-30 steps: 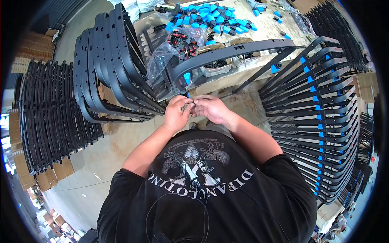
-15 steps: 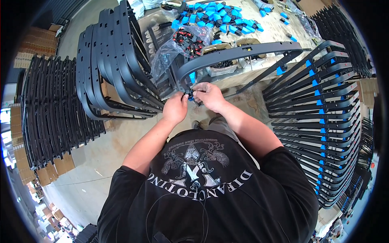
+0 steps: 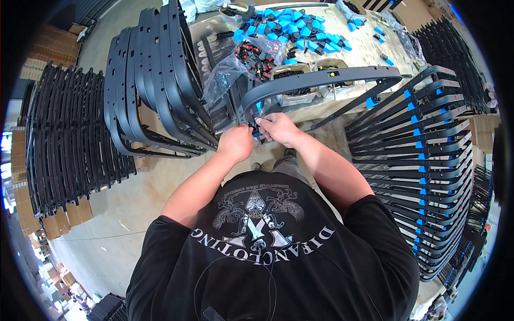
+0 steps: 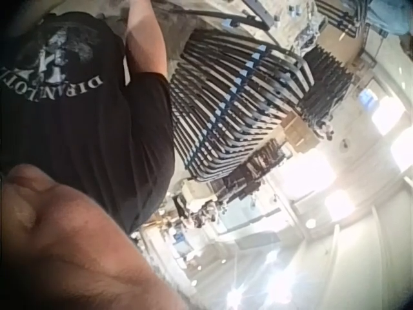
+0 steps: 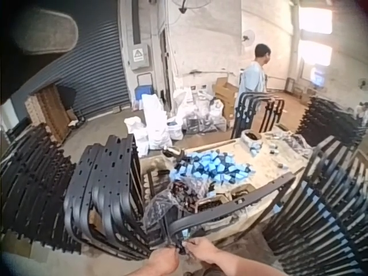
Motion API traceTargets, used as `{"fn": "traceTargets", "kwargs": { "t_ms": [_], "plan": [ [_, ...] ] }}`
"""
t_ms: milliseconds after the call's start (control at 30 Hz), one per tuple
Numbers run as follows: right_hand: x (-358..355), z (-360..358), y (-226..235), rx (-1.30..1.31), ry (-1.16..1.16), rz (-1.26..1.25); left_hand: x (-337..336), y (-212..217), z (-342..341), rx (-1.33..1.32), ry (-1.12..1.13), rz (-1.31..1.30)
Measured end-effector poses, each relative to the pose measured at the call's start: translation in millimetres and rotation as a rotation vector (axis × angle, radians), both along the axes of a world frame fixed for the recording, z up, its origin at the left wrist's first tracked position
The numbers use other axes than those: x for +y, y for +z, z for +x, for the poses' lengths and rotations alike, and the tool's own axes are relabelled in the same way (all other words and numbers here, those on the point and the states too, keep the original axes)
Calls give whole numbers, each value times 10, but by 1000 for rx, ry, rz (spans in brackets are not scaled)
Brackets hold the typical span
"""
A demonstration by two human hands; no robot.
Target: The recorder is attaching plastic caps to metal frame components and organizing them into stacks at a manufacturing workbench.
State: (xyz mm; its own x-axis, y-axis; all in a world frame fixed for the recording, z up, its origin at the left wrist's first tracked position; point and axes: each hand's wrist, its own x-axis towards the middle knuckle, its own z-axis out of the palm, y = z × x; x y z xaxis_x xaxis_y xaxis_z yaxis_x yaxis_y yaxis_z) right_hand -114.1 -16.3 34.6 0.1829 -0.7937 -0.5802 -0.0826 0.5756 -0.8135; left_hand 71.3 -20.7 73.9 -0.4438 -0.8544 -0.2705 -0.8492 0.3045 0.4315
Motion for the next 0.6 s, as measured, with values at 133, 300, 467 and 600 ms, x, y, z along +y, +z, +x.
{"fn": "traceTargets", "kwargs": {
  "t_ms": [133, 300, 467, 600],
  "plan": [
    [-47, 135, -60, 278, -21, 28, -13, 27, -16, -48, -4, 13],
    [40, 100, -300, 208, -96, -221, -16, 31, -23, -32, -2, 21],
    [4, 116, -196, 206, -48, 20, -1, 36, -6, -53, -3, 14],
    [39, 88, -277, 20, -147, -37, 1, 9, -12, -22, -22, -22]
  ]
}}
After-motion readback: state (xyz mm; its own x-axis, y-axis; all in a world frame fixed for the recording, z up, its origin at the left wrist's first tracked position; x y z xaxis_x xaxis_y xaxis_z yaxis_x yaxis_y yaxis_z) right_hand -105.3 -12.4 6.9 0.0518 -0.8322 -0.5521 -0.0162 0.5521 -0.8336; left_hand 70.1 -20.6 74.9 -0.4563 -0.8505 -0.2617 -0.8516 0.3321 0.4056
